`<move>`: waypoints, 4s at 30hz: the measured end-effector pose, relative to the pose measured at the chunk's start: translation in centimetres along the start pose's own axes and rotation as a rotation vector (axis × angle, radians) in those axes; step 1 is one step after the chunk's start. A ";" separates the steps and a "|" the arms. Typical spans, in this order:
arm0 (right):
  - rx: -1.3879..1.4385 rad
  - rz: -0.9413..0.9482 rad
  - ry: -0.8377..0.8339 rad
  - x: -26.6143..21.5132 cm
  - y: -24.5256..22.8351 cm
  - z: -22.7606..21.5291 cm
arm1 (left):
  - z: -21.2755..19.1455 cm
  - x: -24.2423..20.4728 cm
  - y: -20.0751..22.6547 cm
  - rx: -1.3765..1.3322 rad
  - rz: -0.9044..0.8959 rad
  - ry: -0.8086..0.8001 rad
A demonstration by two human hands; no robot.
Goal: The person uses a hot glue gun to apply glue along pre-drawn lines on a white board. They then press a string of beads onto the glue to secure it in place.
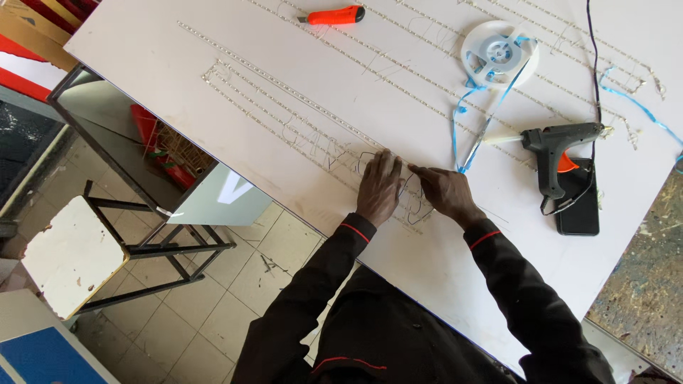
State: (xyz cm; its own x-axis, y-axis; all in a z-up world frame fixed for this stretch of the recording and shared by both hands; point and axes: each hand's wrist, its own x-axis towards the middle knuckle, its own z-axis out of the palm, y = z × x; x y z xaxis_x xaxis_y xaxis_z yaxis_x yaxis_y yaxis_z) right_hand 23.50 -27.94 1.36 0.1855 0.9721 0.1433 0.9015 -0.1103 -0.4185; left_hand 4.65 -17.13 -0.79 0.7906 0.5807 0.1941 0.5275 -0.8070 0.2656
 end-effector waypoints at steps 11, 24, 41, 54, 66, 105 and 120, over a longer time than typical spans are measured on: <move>-0.154 -0.043 0.102 -5.3 10.0 -7.8 | -1.5 0.5 0.6 0.033 0.014 -0.061; -0.692 0.261 0.753 -12.4 18.7 -15.0 | 0.8 0.2 0.4 0.031 0.051 0.012; -0.162 0.129 0.098 -2.8 -1.0 -0.9 | -2.6 -0.4 1.5 -0.028 -0.054 -0.139; -0.146 0.225 -0.127 -12.1 8.6 -8.6 | -1.4 0.0 3.9 -0.008 -0.201 -0.144; 0.069 -0.199 0.160 -18.1 11.6 -8.5 | 1.1 0.0 6.3 0.084 -0.309 -0.111; -0.098 -0.442 0.465 -22.8 18.3 -8.5 | 3.5 -2.9 20.9 0.111 -0.168 -0.053; -0.243 -0.374 0.525 -25.2 18.4 -11.0 | 3.6 -2.9 20.9 0.131 -0.169 -0.088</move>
State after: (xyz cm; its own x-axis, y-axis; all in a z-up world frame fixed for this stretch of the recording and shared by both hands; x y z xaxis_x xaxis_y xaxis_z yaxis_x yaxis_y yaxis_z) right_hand 39.74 -56.69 -0.13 -0.0451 0.7318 0.6800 0.9925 0.1099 -0.0525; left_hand 14.55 -36.06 0.77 0.7090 0.7015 0.0725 0.6857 -0.7098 0.1614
